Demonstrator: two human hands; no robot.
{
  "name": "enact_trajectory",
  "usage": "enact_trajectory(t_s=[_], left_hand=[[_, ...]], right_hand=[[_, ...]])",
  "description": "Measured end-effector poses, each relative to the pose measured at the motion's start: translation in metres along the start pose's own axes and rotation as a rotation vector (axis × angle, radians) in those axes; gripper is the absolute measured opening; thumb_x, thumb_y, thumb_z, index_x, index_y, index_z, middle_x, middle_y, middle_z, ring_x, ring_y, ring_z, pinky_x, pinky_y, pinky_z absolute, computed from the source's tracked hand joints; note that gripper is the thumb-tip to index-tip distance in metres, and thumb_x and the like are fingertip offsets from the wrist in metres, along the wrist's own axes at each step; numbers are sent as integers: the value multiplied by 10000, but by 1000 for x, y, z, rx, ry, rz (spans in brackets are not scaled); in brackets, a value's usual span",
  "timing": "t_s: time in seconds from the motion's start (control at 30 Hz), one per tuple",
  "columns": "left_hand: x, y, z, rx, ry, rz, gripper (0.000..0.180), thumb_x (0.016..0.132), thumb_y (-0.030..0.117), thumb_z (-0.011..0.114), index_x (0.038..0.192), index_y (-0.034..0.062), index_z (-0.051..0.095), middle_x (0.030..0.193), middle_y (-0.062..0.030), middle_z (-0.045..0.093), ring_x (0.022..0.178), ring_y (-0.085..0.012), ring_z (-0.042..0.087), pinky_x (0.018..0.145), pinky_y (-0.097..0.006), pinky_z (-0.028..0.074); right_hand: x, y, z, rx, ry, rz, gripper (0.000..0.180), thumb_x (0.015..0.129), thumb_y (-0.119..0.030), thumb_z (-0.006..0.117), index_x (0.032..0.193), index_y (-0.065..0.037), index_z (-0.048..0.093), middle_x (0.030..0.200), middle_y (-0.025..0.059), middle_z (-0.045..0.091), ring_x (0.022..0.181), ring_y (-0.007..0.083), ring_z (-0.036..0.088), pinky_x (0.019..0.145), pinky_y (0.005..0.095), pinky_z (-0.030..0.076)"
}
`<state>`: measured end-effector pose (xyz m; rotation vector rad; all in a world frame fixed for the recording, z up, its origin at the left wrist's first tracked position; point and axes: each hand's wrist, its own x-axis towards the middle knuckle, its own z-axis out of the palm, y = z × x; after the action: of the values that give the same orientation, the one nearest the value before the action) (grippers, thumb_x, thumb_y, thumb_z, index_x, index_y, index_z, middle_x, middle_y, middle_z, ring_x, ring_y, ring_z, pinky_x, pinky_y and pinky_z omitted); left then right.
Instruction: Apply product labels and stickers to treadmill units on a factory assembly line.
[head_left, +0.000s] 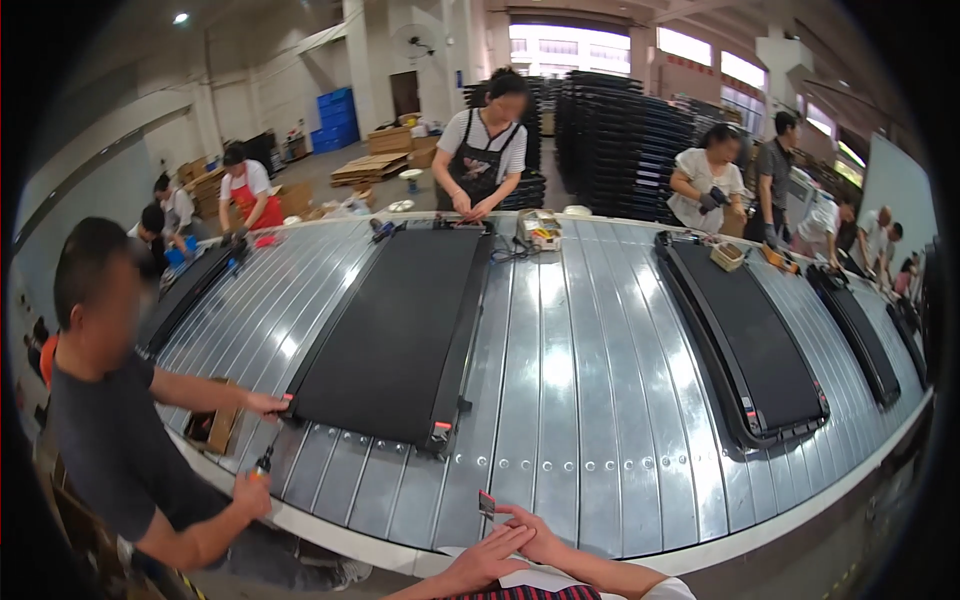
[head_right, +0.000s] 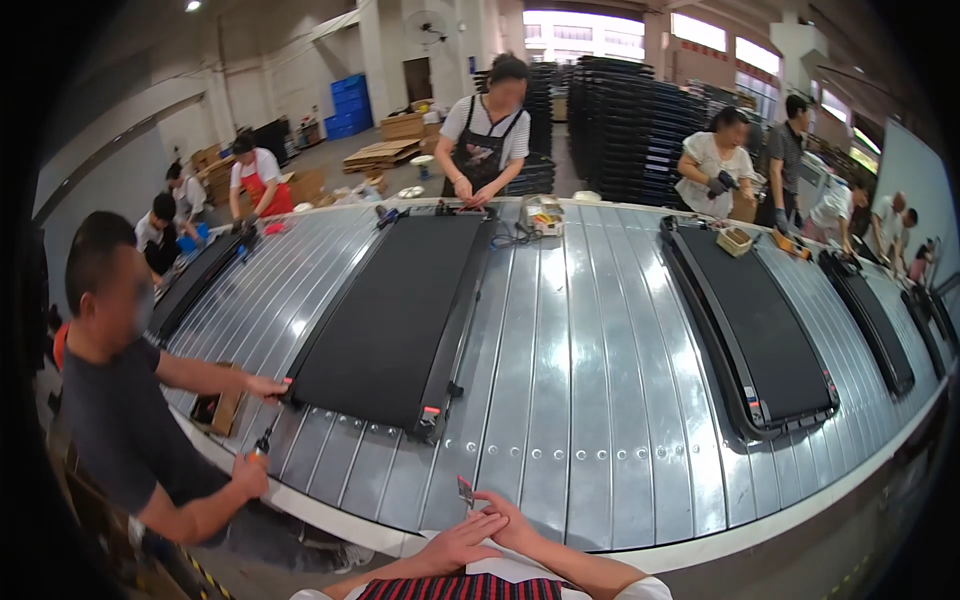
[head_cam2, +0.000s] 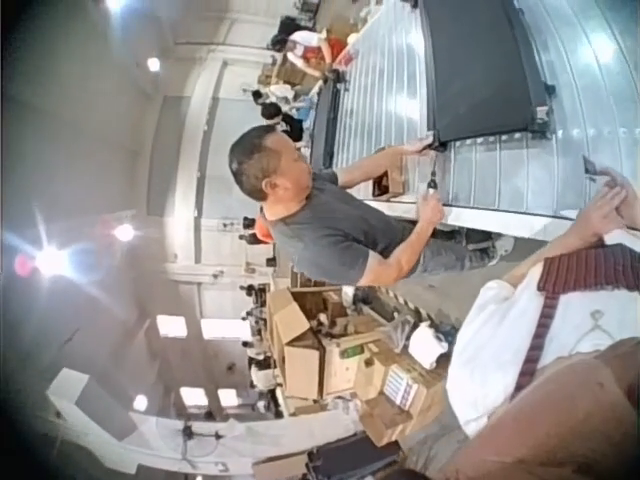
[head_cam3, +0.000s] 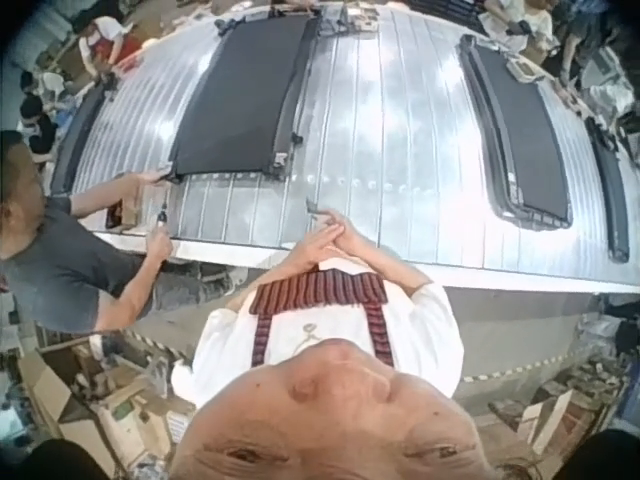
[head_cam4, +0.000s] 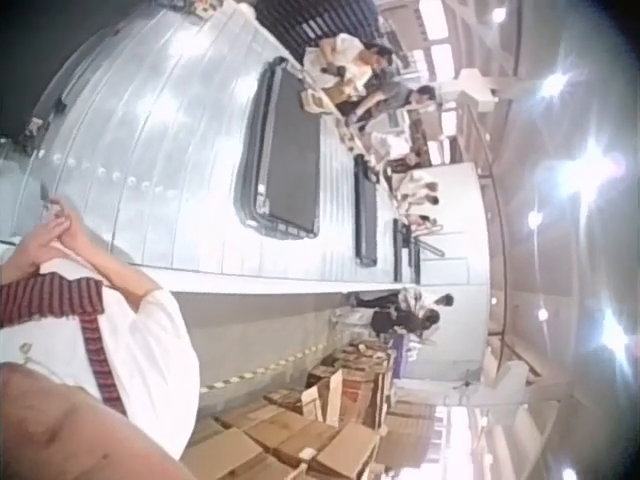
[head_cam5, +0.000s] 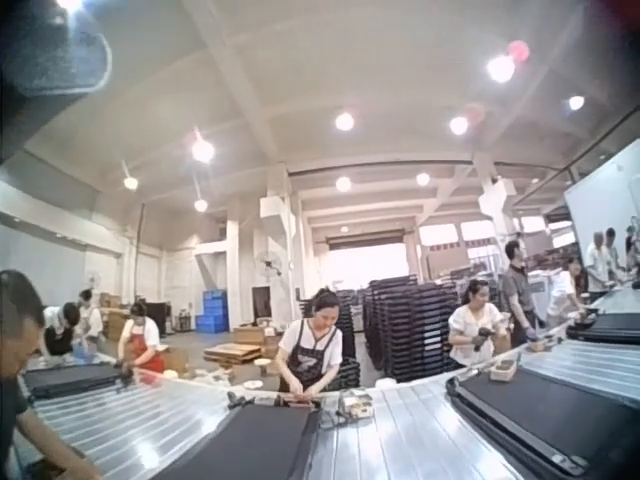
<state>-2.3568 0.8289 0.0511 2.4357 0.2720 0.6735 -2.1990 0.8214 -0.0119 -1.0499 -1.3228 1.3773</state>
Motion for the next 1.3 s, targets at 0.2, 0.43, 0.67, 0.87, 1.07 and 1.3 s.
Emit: enact_trajectory(t_s=[0.2,0.43,0.67,0.87,1.07,1.3], left_hand=[[-25,-43,-51,-66,-91,220,260,740,118,483,992,98,548,1280,-150,373,1194,-319,340,989,-430,276],[-48,-68,-84,-342,-314,286,218,724,111,529,931,44,549,1171,-138,484,1083,-294,460,905,-382,381],[-37,-92,-119,-205,-302,-48,188,712,196,529,891,166,582,855,-67,591,796,-267,568,642,-332,454],[-42,-128,-142,148,-458,-282,198,717,117,506,894,195,548,794,-75,592,737,-299,564,595,-403,435],[-44,-169,-144,231,-526,-481,147,719,144,493,850,156,559,774,-99,589,757,-314,564,602,-427,428],[-34,-216,-148,284,-470,-442,108,694,131,493,776,87,547,949,-92,573,876,-286,546,680,-407,434]], right_hand=[[55,-16,60,313,299,232,404,825,-195,557,1157,-29,397,734,102,593,672,141,563,591,254,460],[61,-19,67,228,659,225,297,815,-196,563,1037,-7,508,751,84,598,640,97,542,583,236,452],[64,-39,19,63,863,193,141,754,-149,619,841,-39,597,694,-1,564,585,64,476,524,204,380],[109,-34,2,105,762,286,91,758,-154,612,777,-73,575,732,10,580,646,79,509,583,222,400],[173,-6,-12,281,577,317,105,792,-144,566,805,-39,567,758,43,586,684,116,538,664,248,434],[241,22,-14,313,590,412,123,775,-129,576,785,-7,560,679,28,531,592,93,480,577,219,411]])
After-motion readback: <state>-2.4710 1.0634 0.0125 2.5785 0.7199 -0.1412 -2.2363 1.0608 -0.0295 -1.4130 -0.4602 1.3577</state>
